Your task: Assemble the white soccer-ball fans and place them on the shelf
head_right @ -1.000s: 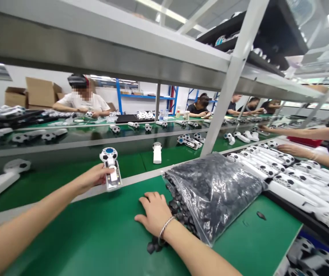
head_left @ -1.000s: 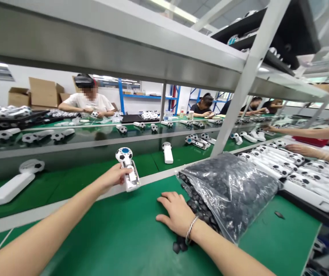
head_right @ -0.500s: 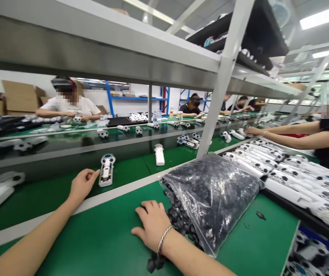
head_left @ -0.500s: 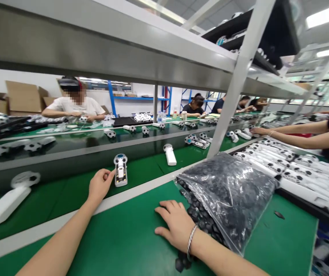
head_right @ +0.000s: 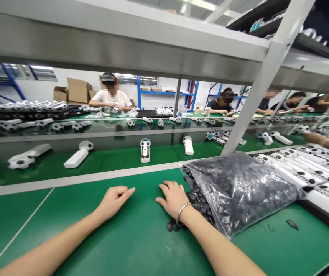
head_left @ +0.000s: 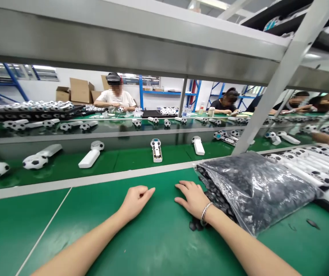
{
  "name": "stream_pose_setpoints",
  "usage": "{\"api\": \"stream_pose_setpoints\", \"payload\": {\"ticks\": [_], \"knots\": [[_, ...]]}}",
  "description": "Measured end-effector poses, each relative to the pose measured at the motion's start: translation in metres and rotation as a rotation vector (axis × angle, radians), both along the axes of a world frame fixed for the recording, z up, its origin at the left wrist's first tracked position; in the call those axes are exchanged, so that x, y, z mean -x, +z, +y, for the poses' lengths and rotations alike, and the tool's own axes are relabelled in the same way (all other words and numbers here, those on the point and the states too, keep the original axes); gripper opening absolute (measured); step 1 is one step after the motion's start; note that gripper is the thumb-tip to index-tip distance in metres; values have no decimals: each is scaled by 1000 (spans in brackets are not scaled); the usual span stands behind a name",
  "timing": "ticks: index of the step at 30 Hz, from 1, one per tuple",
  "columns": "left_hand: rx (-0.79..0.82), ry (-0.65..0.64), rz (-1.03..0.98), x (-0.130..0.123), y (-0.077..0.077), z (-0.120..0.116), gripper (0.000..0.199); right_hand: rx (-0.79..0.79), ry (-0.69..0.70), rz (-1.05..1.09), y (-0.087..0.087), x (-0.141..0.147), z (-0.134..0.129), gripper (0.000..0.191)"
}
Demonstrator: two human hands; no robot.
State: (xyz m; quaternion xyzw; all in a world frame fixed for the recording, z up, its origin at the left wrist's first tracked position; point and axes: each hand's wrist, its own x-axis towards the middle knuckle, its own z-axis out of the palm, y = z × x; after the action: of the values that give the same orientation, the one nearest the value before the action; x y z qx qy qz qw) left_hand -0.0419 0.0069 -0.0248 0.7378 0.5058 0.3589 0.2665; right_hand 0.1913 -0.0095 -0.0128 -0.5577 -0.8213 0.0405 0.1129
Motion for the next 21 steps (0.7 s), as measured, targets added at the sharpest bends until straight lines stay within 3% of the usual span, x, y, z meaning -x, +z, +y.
{"api": "stream_pose_setpoints", "payload": {"ticks": [21], "knots": [[22,-15,20,0,0,3,47,-6,-10,-30,0,1,1,43]]}}
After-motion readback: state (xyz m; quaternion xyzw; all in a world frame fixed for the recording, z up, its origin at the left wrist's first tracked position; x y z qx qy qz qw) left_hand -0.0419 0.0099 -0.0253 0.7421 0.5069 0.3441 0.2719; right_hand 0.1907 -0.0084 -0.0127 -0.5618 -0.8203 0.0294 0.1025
